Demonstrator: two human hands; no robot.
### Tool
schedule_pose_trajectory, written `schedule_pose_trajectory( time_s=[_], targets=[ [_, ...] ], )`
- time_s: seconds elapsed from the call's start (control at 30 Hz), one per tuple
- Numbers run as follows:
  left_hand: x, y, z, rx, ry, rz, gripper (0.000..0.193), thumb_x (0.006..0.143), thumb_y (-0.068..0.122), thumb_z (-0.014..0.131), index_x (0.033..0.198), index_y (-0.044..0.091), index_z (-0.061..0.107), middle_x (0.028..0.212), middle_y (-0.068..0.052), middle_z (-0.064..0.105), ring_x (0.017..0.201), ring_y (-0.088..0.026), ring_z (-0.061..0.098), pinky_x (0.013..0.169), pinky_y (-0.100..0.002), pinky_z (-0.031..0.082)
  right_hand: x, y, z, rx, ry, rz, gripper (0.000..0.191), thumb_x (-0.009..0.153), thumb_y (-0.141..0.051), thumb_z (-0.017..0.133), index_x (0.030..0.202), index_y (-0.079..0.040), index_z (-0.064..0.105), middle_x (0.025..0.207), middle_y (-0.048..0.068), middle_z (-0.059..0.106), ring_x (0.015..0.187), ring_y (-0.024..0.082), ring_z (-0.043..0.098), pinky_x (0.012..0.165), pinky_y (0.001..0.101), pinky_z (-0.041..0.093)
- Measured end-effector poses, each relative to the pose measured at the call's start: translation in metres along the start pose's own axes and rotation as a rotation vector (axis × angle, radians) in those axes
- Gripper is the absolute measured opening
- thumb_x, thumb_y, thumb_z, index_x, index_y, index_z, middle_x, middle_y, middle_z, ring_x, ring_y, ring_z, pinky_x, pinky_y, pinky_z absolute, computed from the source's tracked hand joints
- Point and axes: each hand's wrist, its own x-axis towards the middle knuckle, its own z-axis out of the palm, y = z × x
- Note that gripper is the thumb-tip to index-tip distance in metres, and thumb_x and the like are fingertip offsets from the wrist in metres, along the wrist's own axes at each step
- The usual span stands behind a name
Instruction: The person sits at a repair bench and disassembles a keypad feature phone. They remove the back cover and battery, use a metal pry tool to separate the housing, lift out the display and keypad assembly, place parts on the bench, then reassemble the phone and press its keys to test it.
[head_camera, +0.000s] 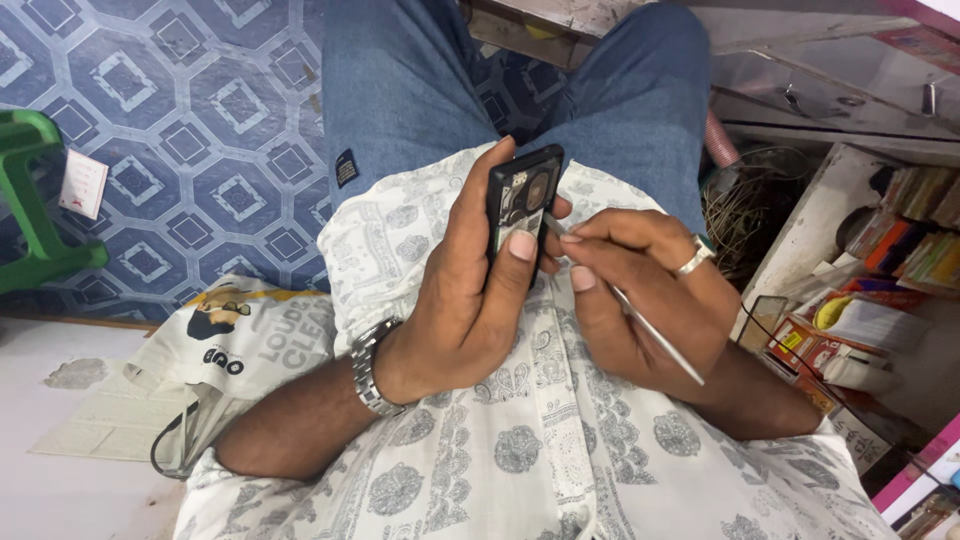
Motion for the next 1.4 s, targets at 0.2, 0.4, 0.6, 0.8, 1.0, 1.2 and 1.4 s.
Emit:
schedule_pose_trajectory(
  time_s=[0.2, 0.4, 0.6, 0.8, 1.0, 1.2, 1.4],
  targets=[
    [-0.001, 0.000, -0.004, -0.037, -0.015, -0.053, 0.062, 0.118, 0.023, 0.040, 0.166, -0.001, 0.009, 0.133, -0.014, 0.063, 0.094, -0.008, 0.068, 0.082, -0.024, 0.061, -0.017, 0.020, 0.007, 0.546, 0.092, 0.276, 0.014, 0.109, 0.003, 0.059, 0.118, 0.009, 0.067, 0.114, 0.020, 0.067, 0.091, 0.021, 0.073, 0.080, 0.0299, 0.063],
    [0.001, 0.000, -0.003, -0.395, -0.009, -0.098, 0.064, 0.121, 0.042, 0.036, 0.166, 0.004, 0.013, 0.124, -0.013, 0.061, 0.097, -0.013, 0.066, 0.083, -0.029, 0.061, -0.033, 0.042, 0.015, 1.169, 0.205, 0.383, 0.018, 0.111, 0.001, 0.054, 0.120, 0.012, 0.065, 0.113, 0.024, 0.065, 0.092, 0.026, 0.071, 0.076, 0.0367, 0.061],
    [0.008, -0.001, -0.006, -0.745, -0.012, -0.276, 0.068, 0.115, 0.050, 0.030, 0.165, 0.004, 0.024, 0.116, -0.017, 0.061, 0.088, -0.021, 0.067, 0.076, -0.038, 0.062, -0.039, 0.056, 0.017, 1.458, 0.181, 0.487, 0.017, 0.112, 0.000, 0.054, 0.117, 0.014, 0.062, 0.110, 0.027, 0.065, 0.090, 0.028, 0.071, 0.073, 0.0358, 0.060],
    [0.009, -0.004, -0.004, -0.866, -0.005, -0.294, 0.063, 0.118, 0.046, 0.027, 0.166, 0.006, 0.028, 0.115, -0.016, 0.061, 0.088, -0.021, 0.066, 0.070, -0.035, 0.060, -0.039, 0.064, 0.019, 1.467, 0.143, 0.424, 0.017, 0.111, -0.001, 0.054, 0.118, 0.013, 0.062, 0.112, 0.027, 0.064, 0.091, 0.029, 0.072, 0.071, 0.0355, 0.060],
    [0.009, -0.004, -0.008, -0.981, -0.033, -0.390, 0.054, 0.120, 0.037, 0.030, 0.166, 0.008, 0.029, 0.111, -0.017, 0.062, 0.088, -0.021, 0.065, 0.076, -0.038, 0.059, -0.031, 0.062, 0.021, 1.378, 0.237, 0.355, 0.025, 0.115, -0.013, 0.050, 0.113, 0.010, 0.061, 0.109, 0.026, 0.065, 0.091, 0.029, 0.069, 0.074, 0.0381, 0.059],
    [0.010, 0.000, -0.009, -0.927, -0.045, -0.394, 0.055, 0.118, 0.039, 0.031, 0.164, 0.010, 0.029, 0.117, -0.017, 0.062, 0.094, -0.022, 0.066, 0.078, -0.037, 0.059, -0.013, 0.061, 0.007, 1.324, 0.343, 0.321, 0.041, 0.119, -0.028, 0.038, 0.102, 0.002, 0.061, 0.093, 0.017, 0.062, 0.089, 0.026, 0.064, 0.083, 0.0420, 0.056],
    [0.008, 0.000, -0.005, -0.530, 0.029, -0.237, 0.057, 0.120, 0.039, 0.035, 0.166, 0.006, 0.030, 0.112, -0.011, 0.064, 0.089, -0.013, 0.066, 0.081, -0.031, 0.061, -0.003, 0.056, -0.001, 1.045, 0.105, 0.572, 0.014, 0.108, -0.006, 0.057, 0.106, 0.006, 0.066, 0.080, 0.004, 0.061, 0.059, 0.005, 0.048, 0.054, 0.0222, 0.041]
  ],
)
